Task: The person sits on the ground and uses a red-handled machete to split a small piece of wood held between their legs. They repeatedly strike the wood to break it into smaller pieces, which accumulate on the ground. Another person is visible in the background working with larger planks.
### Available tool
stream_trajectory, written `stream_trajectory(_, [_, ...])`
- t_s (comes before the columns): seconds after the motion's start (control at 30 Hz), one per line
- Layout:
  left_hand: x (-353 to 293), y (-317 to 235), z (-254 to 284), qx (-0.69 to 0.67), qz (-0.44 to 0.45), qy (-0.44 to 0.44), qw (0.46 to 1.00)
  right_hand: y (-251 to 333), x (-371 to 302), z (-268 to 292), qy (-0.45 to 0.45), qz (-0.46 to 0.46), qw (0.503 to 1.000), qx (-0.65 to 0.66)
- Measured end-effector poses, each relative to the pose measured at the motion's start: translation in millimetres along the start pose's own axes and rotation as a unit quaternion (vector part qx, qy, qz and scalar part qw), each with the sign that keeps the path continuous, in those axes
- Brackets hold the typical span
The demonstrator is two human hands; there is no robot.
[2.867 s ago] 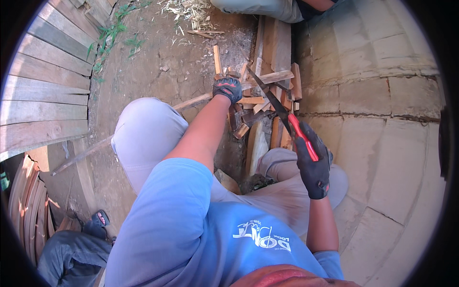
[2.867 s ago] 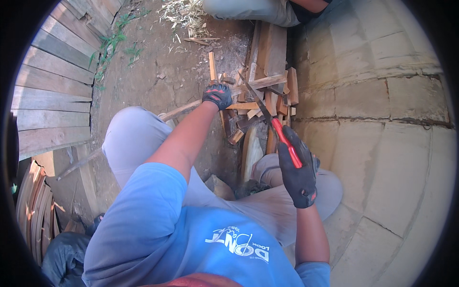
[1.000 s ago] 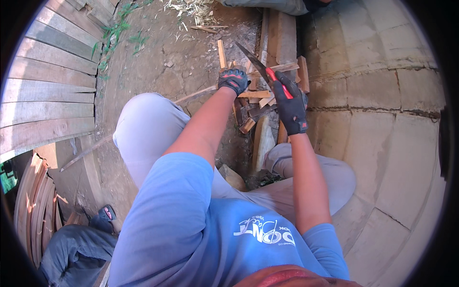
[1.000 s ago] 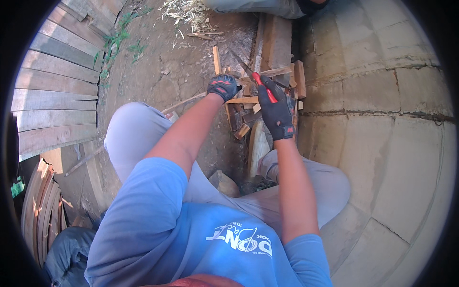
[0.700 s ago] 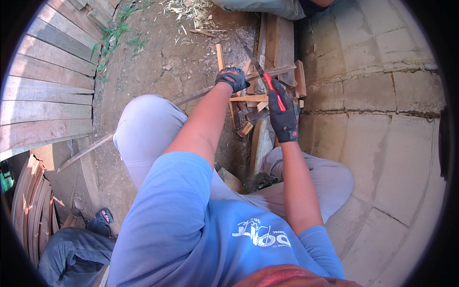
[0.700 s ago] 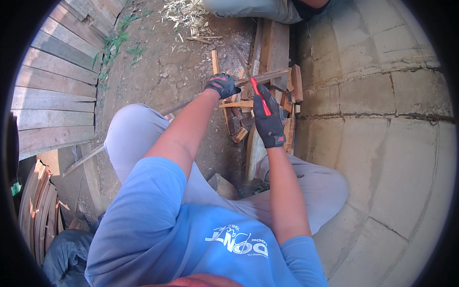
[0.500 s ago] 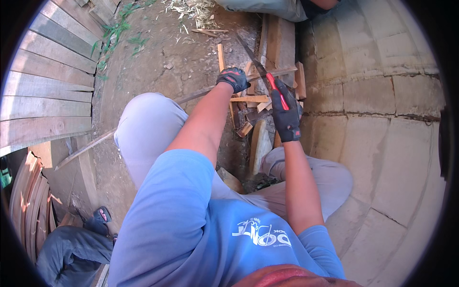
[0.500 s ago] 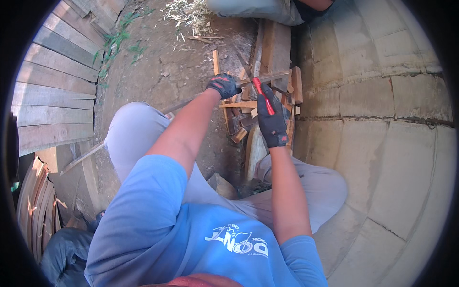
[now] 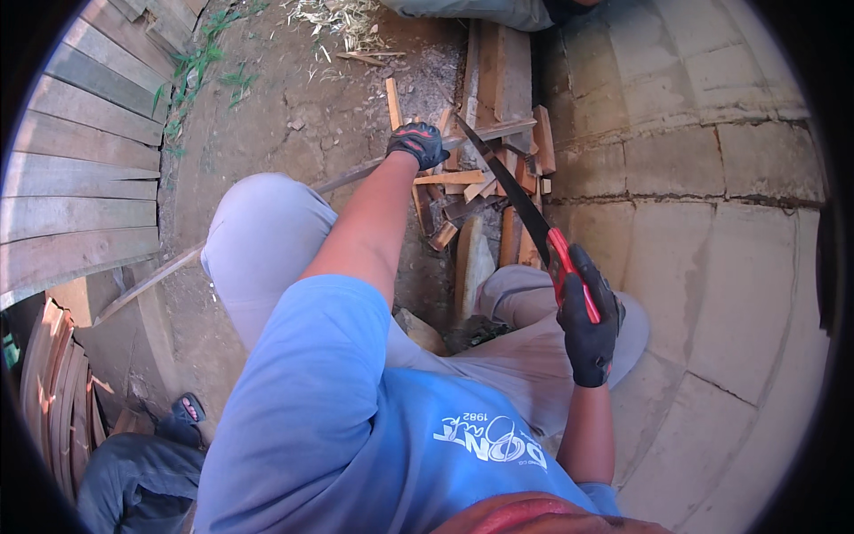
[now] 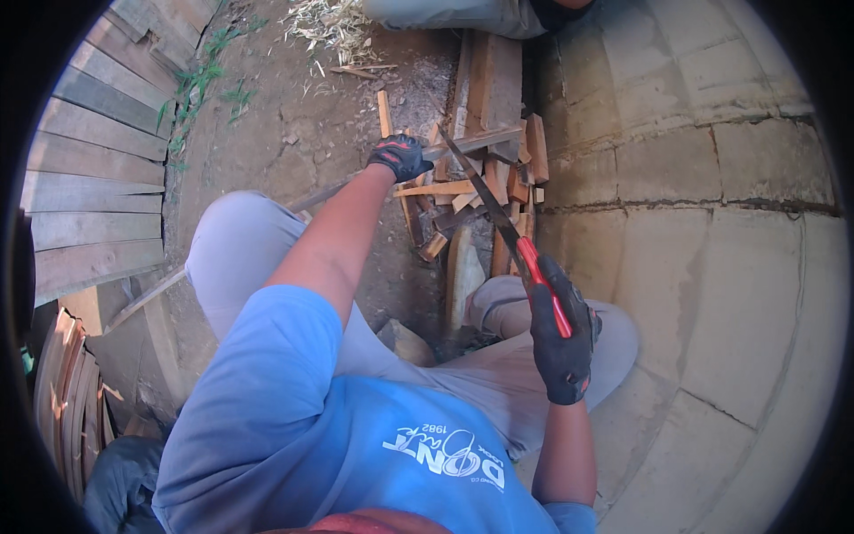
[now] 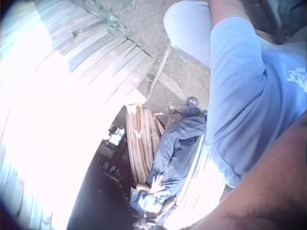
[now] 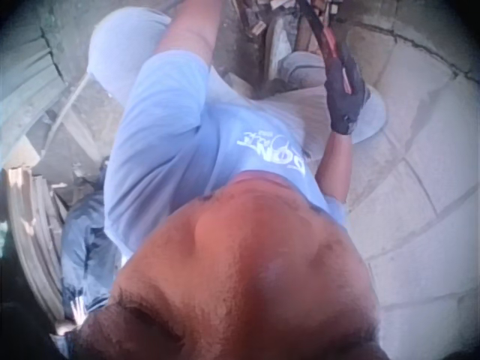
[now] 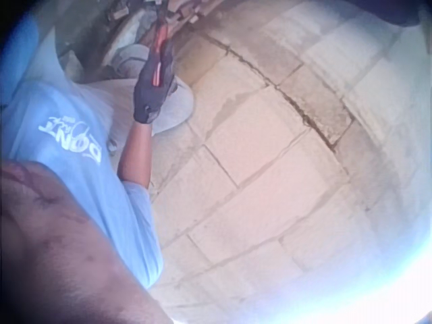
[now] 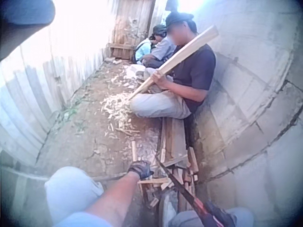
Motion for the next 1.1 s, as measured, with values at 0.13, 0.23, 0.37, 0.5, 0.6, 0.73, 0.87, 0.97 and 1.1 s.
stream_trajectory(0.13, [-6, -8, 4, -0.011, -0.009, -0.008, 1.000, 4, -2, 1, -0.008, 0.031, 0.999, -0.042])
stream_trajectory(0.23, [-11, -13, 3, 0.005, -0.024, -0.028, 0.999, 18, 2, 2, -0.015, 0.041, 0.998, -0.040])
stream_trajectory(0.37, [-8, -11, -3, 0.014, -0.013, -0.051, 0.999, 41, 15, 8, -0.010, 0.028, 0.999, -0.028])
stream_trajectory(0.5, [-6, -12, -7, 0.022, 0.003, -0.051, 0.998, 72, 24, 21, 0.016, -0.075, 0.997, 0.002])
stream_trajectory(0.6, [-5, -17, -10, 0.024, 0.006, -0.064, 0.998, 54, 37, 8, 0.011, -0.023, 1.000, 0.003])
stream_trajectory(0.73, [-2, -16, -10, 0.022, 0.004, -0.088, 0.996, 37, 69, -18, -0.014, 0.085, 0.996, -0.007])
stream_trajectory(0.87, [-2, -17, -9, 0.028, -0.001, -0.081, 0.996, 30, 109, -47, -0.011, 0.128, 0.991, -0.033])
stream_trajectory(0.97, [0, -12, -11, 0.000, 0.006, -0.090, 0.996, 33, 136, -61, 0.003, 0.130, 0.990, -0.054])
stream_trajectory(1.1, [0, -13, -10, 0.009, 0.002, -0.082, 0.997, 33, 163, -72, 0.012, 0.123, 0.991, -0.058])
Point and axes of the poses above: each hand's wrist, its own x-axis towards the middle knuckle, its own z-axis out of the back of the hand, y = z × x, the point moved 2 cm from there along x, towards the middle knuckle, and after that the axes turned 10 degrees about y, right-handed, at the moved point
